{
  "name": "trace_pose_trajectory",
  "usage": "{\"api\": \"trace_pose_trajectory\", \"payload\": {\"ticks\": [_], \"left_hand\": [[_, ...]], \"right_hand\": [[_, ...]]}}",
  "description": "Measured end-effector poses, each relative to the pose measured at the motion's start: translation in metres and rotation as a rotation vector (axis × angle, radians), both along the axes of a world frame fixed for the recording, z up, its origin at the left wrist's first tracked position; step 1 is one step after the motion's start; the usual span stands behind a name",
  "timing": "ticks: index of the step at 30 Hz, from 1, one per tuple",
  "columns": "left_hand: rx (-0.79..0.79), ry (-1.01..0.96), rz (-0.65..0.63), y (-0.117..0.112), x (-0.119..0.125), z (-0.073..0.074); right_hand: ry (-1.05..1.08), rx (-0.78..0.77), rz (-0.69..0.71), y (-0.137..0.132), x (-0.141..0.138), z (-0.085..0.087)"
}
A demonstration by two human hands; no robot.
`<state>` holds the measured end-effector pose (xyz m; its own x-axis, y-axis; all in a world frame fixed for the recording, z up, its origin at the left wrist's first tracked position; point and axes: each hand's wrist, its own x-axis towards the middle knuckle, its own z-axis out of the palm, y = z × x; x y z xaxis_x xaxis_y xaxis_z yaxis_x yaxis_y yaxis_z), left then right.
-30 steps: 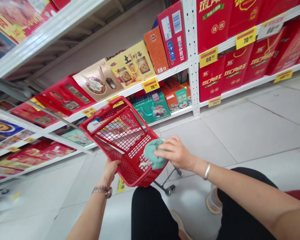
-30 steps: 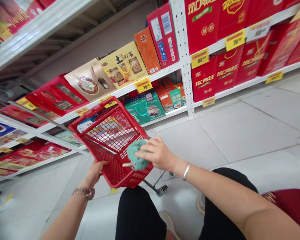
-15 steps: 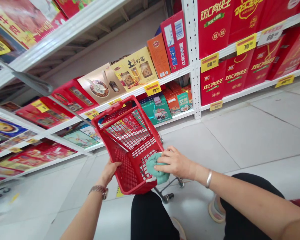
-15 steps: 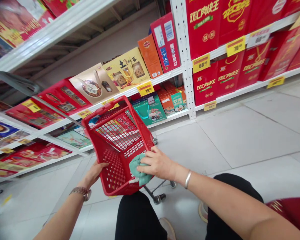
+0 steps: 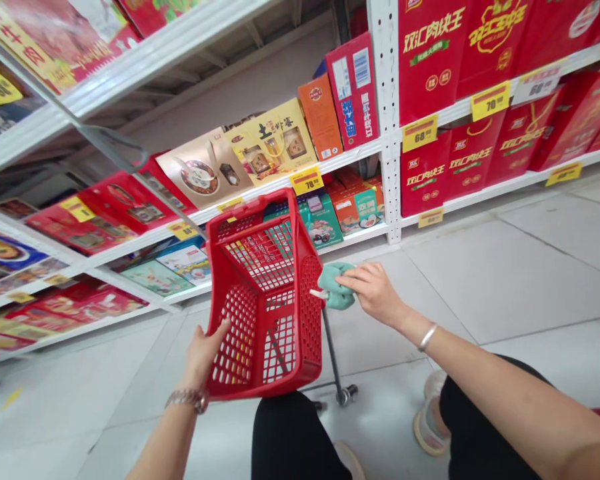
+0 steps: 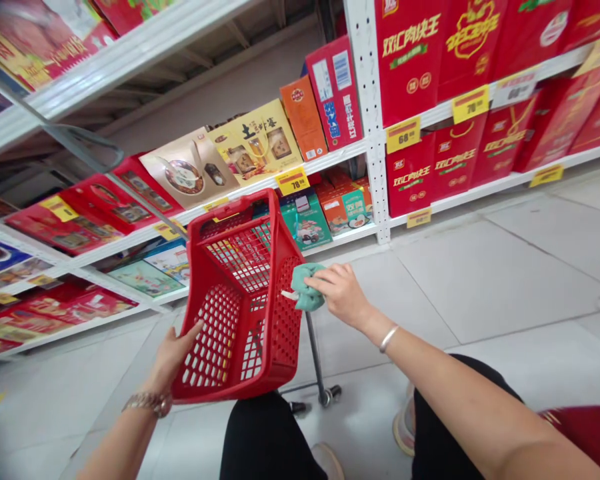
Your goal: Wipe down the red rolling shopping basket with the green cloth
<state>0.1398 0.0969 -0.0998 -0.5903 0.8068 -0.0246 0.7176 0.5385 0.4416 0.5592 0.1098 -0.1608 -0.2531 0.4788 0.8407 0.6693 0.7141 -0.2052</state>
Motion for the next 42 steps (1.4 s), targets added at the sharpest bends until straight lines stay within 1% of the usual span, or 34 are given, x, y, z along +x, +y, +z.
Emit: {"api": "trace_pose_trajectory", "payload": {"ticks": [1, 3, 4, 6, 8, 10, 12, 14, 17, 20, 24, 27, 29, 31, 32, 34, 37, 39, 40, 42], "left_hand": [[-0.042, 0.012, 0.024, -0.010, 0.002, -0.004], [-0.131, 0.094, 0.075, -0.029, 0.008, -0.010], [-0.157, 0.151, 0.089, -0.036, 0.010, -0.013], [-0.156, 0.229, 0.088, -0.045, 0.011, -0.015], [-0.133, 0.251, 0.072, -0.046, 0.009, -0.016], [-0.118, 0.259, 0.051, -0.042, 0.004, -0.016], [-0.101, 0.269, 0.012, -0.036, -0.002, -0.016], [-0.082, 0.272, -0.026, -0.030, -0.006, -0.016], [-0.072, 0.266, -0.056, -0.022, -0.006, -0.015], [-0.054, 0.261, -0.095, -0.013, -0.002, -0.016], [-0.038, 0.254, -0.141, -0.003, 0.004, -0.018], [-0.032, 0.256, -0.169, 0.005, 0.006, -0.020], [-0.034, 0.258, -0.188, 0.011, 0.008, -0.021], [-0.039, 0.265, -0.208, 0.015, 0.009, -0.021], [-0.041, 0.271, -0.218, 0.018, 0.011, -0.022], [-0.046, 0.285, -0.239, 0.022, 0.013, -0.022], [-0.055, 0.310, -0.269, 0.028, 0.019, -0.023], [-0.057, 0.328, -0.290, 0.031, 0.023, -0.023], [-0.056, 0.337, -0.299, 0.033, 0.025, -0.024], [-0.055, 0.350, -0.318, 0.035, 0.029, -0.024]], "right_hand": [[0.007, 0.018, 0.038, -0.004, -0.007, 0.003], [0.010, 0.047, 0.115, -0.014, -0.025, 0.009], [0.006, 0.062, 0.154, -0.019, -0.036, 0.012], [-0.036, 0.095, 0.237, -0.032, -0.059, 0.018], [-0.121, 0.142, 0.323, -0.044, -0.081, 0.022], [-0.202, 0.182, 0.383, -0.053, -0.098, 0.024], [-0.234, 0.204, 0.404, -0.057, -0.110, 0.023], [-0.227, 0.210, 0.391, -0.055, -0.115, 0.021], [-0.206, 0.220, 0.320, -0.040, -0.110, 0.016], [-0.214, 0.193, 0.194, -0.017, -0.094, 0.010], [-0.231, 0.041, -0.041, 0.017, -0.059, 0.005], [-0.171, -0.077, -0.258, 0.038, -0.029, 0.004], [-0.096, -0.099, -0.382, 0.045, -0.013, 0.005], [-0.023, -0.046, -0.433, 0.044, -0.004, 0.009], [0.001, 0.000, -0.421, 0.039, -0.004, 0.012], [0.010, 0.099, -0.312, 0.021, -0.014, 0.019], [-0.050, 0.209, -0.017, -0.017, -0.046, 0.026], [-0.124, 0.254, 0.170, -0.043, -0.070, 0.023], [-0.161, 0.271, 0.242, -0.053, -0.080, 0.021], [-0.245, 0.295, 0.340, -0.066, -0.095, 0.013]]}}
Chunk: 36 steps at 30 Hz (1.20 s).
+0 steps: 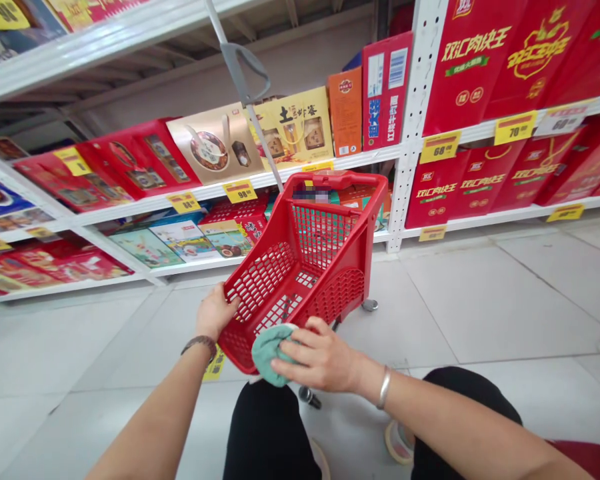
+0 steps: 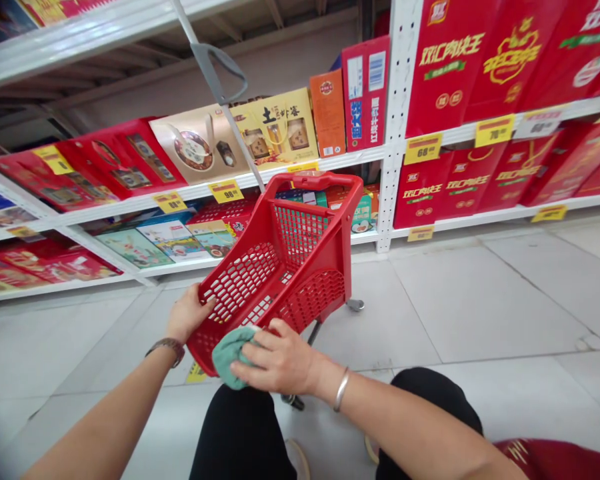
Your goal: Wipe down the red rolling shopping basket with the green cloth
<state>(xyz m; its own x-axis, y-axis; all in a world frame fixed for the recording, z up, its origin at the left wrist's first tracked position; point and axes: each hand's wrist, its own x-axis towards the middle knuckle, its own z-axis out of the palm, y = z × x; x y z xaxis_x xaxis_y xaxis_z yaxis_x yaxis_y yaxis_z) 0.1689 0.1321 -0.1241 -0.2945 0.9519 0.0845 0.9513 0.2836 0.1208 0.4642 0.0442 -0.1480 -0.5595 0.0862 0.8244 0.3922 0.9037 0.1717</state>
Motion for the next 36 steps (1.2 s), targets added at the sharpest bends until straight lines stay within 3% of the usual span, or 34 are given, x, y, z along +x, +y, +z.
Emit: {"api": "trace_pose_trajectory", "payload": {"ticks": [5, 13, 24, 30, 34, 36], "left_hand": [[0.009, 0.004, -0.052, 0.004, 0.005, -0.001], [0.014, -0.043, -0.101, 0.009, 0.003, -0.001], [0.040, -0.080, -0.067, 0.010, -0.003, -0.002], [0.047, -0.083, -0.034, 0.009, -0.007, -0.001], [0.051, -0.086, -0.017, 0.007, -0.010, 0.000], [0.052, -0.089, -0.010, 0.006, -0.011, 0.000]], "right_hand": [[-0.103, 0.018, 0.018, 0.004, -0.003, -0.012], [0.025, -0.042, -0.042, 0.025, 0.029, -0.002], [0.130, -0.187, -0.359, 0.073, 0.088, -0.008], [0.244, -0.165, -0.567, 0.098, 0.112, -0.004], [0.440, -0.152, -0.760, 0.106, 0.123, -0.002], [0.489, -0.122, -0.744, 0.101, 0.118, 0.002]]}}
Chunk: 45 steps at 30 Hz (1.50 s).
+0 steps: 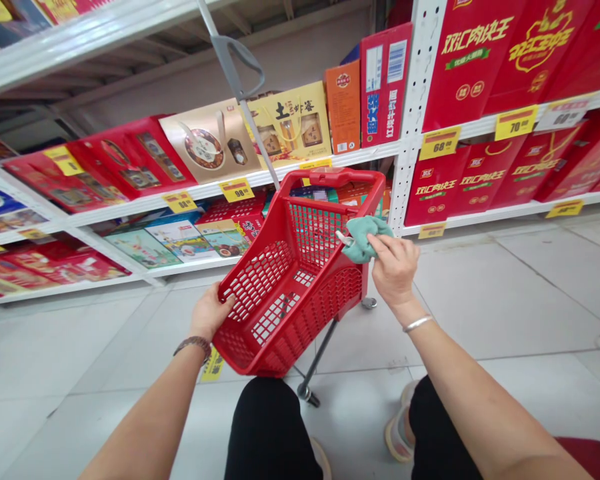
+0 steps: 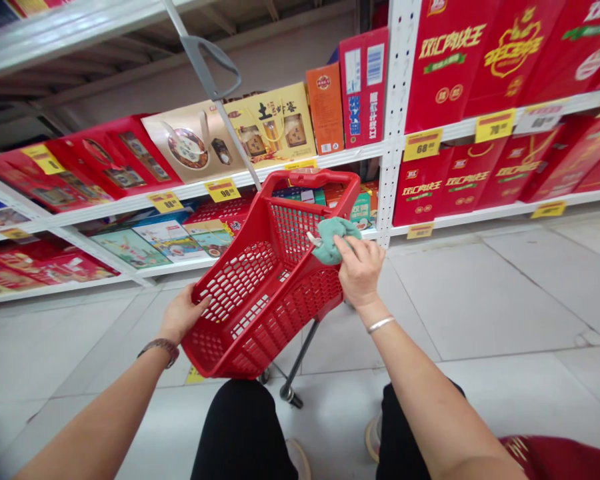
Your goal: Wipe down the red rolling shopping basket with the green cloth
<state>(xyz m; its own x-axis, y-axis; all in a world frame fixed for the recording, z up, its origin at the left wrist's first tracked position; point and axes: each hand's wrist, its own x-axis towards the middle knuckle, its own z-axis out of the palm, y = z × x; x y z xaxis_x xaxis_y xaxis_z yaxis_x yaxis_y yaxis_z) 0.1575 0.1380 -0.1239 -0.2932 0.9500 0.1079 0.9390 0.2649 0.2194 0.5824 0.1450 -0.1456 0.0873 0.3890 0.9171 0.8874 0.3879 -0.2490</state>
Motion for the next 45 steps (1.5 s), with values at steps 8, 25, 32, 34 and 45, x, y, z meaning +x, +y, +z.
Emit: {"api": "trace_pose_trajectory", "payload": {"ticks": [8, 25, 32, 34, 45], "left_hand": [[-0.014, 0.002, 0.014, 0.000, -0.002, 0.001], [-0.024, 0.004, 0.003, 0.001, -0.002, 0.001], [-0.012, 0.011, 0.012, -0.001, 0.000, 0.001], [-0.009, 0.010, 0.012, -0.001, 0.001, 0.002], [-0.011, -0.005, 0.008, 0.001, 0.010, 0.003]], "right_hand": [[-0.437, 0.133, 0.615, -0.075, -0.077, -0.005], [-0.464, 0.058, 0.504, -0.033, -0.039, -0.035], [-0.214, -0.108, 0.102, -0.002, 0.005, -0.047], [-0.084, -0.133, 0.034, 0.004, 0.013, -0.044], [0.061, -0.036, 0.396, -0.015, -0.050, 0.014]]}}
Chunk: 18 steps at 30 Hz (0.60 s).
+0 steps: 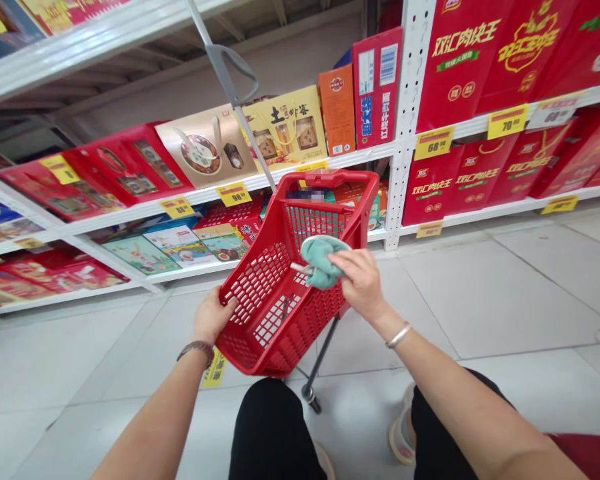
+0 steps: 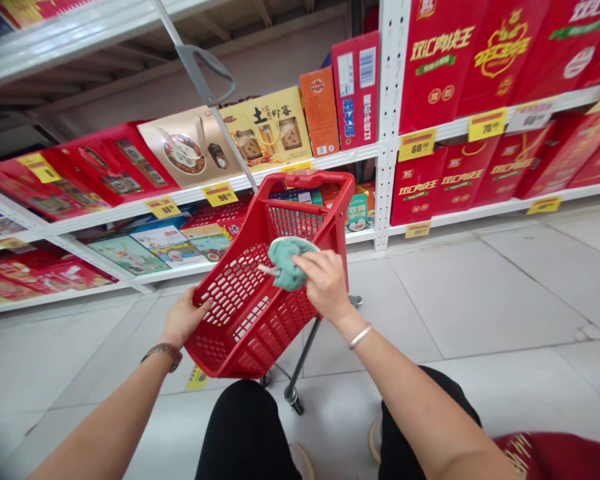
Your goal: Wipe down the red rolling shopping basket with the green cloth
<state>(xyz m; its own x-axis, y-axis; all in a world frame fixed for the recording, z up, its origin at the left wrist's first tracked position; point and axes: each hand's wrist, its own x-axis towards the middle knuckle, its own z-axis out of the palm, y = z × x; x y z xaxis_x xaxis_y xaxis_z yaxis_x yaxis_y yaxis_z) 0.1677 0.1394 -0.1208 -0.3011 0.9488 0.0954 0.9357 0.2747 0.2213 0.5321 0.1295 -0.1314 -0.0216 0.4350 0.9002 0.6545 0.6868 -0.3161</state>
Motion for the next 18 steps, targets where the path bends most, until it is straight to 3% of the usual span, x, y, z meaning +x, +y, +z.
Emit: {"api": "trace_pose_trajectory", "payload": {"ticks": [4, 7, 12, 18], "left_hand": [[0.008, 0.003, -0.004, -0.001, 0.001, -0.002], [0.019, 0.000, -0.006, -0.002, 0.002, -0.003], [0.026, -0.010, -0.011, -0.002, 0.002, -0.003], [0.029, -0.005, 0.000, -0.006, 0.001, -0.004]], "right_hand": [[-0.299, 0.195, 0.210, -0.024, -0.039, 0.008], [-0.413, 0.209, 0.243, -0.032, -0.050, 0.009], [-0.454, 0.061, 0.084, -0.017, -0.032, 0.005], [-0.326, -0.141, -0.204, 0.011, 0.005, 0.002]]}}
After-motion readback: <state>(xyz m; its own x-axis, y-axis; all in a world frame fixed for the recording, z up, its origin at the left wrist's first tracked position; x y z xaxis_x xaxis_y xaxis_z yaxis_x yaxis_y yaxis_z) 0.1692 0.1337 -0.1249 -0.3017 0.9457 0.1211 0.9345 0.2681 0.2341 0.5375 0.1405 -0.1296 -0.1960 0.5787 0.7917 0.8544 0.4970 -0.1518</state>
